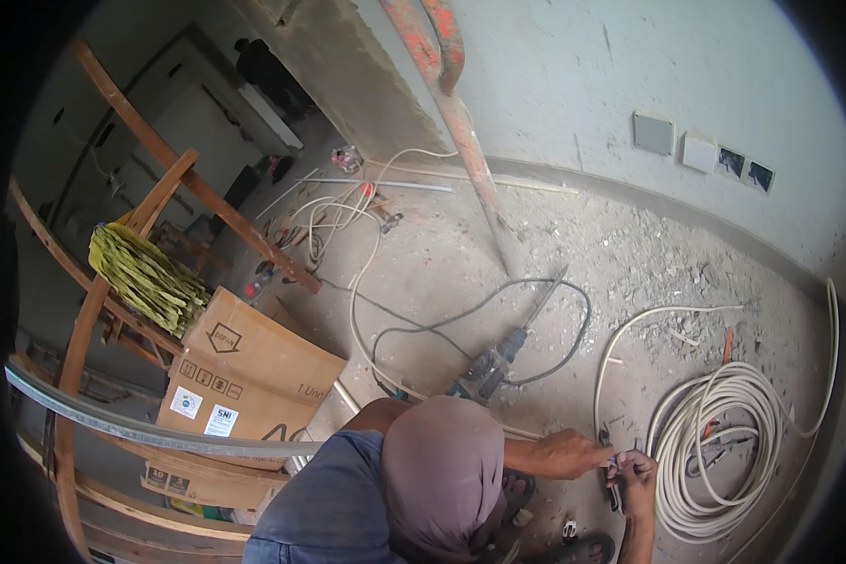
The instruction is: The person wires an electrical plug by stripping wires with a tool, inserting the wires into the plug terminals, and tightening the terminal screws using a screwdriver.
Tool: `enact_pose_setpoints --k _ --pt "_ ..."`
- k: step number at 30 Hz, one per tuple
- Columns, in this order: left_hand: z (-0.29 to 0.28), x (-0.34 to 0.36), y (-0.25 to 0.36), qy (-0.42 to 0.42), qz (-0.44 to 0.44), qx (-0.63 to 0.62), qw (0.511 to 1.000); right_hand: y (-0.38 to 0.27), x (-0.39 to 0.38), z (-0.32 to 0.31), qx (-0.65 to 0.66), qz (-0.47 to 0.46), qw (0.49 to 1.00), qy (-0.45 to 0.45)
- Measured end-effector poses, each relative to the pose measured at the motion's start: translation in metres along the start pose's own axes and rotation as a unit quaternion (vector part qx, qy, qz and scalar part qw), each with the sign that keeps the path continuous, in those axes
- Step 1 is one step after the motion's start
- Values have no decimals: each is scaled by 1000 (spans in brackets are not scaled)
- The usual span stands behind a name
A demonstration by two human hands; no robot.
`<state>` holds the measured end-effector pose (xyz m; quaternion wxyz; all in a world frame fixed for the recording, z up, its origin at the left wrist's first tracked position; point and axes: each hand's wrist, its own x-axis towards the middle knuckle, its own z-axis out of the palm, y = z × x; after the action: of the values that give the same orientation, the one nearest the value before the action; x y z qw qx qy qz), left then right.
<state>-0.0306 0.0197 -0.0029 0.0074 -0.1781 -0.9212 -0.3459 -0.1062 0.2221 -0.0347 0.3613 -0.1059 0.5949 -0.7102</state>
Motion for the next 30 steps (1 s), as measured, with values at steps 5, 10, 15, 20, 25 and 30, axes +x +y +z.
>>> enact_pose_setpoints --k 5,10,15,20,25,30 --pt "-4 -9 -1 -52 -35 21 998 -11 -18 16 -262 -153 953 21" --pt "-11 -19 5 -87 -4 -30 996 -32 -24 16 -313 -205 924 -81" --pt "-22 8 12 -153 46 -62 985 -71 -15 -11 -347 -225 897 -157" --pt "-31 -2 -25 -107 -21 -64 992 -57 25 -7 -351 -240 878 -219" --pt "-23 24 -21 -127 -254 -202 937 -46 -21 -77 -334 -161 922 111" --pt "-27 15 -58 -114 -358 -316 871 6 -55 -83 -423 -73 887 170"
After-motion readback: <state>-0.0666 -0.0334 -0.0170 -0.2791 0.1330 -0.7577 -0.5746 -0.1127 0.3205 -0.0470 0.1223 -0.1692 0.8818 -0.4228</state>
